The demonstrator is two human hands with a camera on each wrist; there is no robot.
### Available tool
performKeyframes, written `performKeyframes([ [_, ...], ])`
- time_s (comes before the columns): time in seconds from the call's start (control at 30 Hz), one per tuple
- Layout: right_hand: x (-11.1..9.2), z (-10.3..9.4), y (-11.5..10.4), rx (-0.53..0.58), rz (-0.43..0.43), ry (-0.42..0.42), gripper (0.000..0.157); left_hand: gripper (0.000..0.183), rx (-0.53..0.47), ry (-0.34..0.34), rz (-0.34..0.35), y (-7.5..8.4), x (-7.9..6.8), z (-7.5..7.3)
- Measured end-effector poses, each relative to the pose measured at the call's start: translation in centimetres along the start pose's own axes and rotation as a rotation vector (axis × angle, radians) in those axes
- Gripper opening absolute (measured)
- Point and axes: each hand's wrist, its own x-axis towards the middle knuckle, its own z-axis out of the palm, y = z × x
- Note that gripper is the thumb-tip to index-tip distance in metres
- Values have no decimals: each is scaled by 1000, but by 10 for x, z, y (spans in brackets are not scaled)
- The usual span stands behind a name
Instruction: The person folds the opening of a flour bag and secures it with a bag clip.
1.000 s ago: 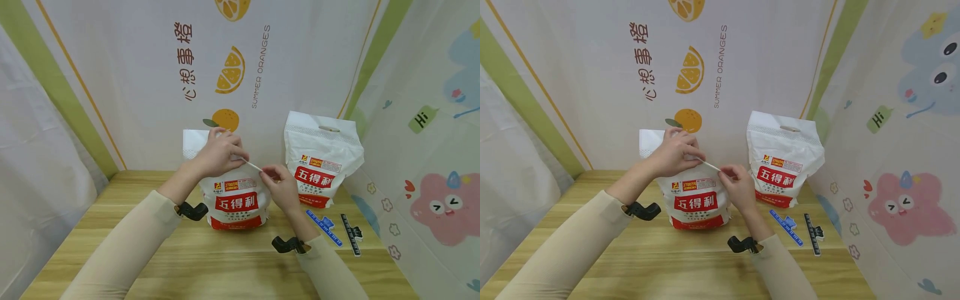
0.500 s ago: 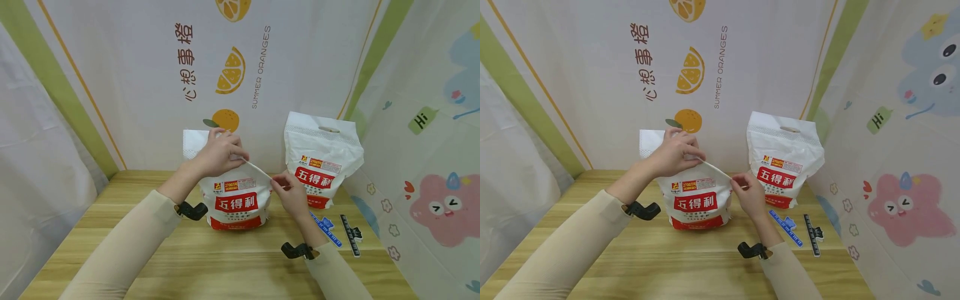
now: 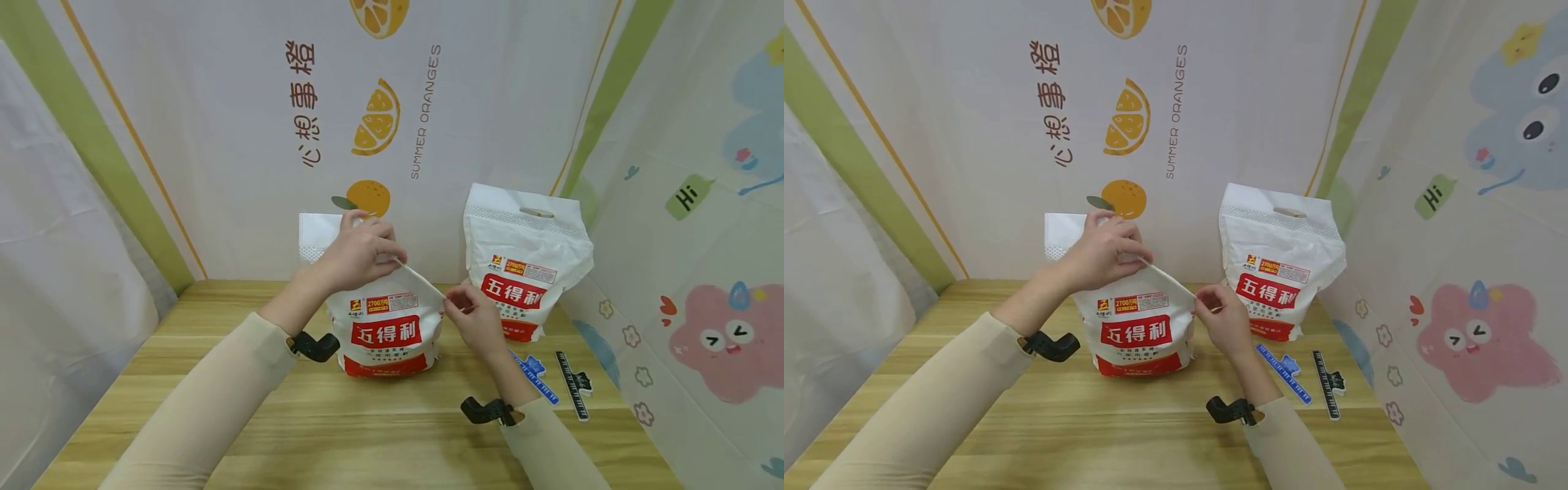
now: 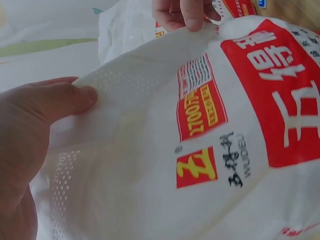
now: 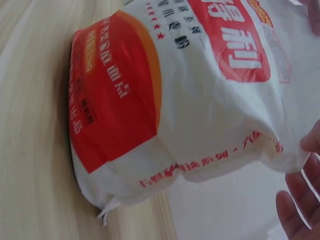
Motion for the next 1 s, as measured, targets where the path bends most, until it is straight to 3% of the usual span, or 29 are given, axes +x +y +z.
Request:
performKeyframes([
  [0.13,-3,-2,2,12,-18,-20,15,14,-23,-29,-12,-2,0,-2],
  [0.3,-6,-4,3,-23,-75,-24,15,14,-28,-22,24,-4,-3,-4],
  [0.57,-15,-15,4,-34,-65,-77,27,17,-102,-21,57,-6,-7,-1],
  [0.77,-35,-54,21,-168,-12,-73,30,17,-97,-17,72,-6,-7,0],
  [1.0,-61,-113,53,-396,106,-191,30,16,-108,-20,49,-9,-11,1],
])
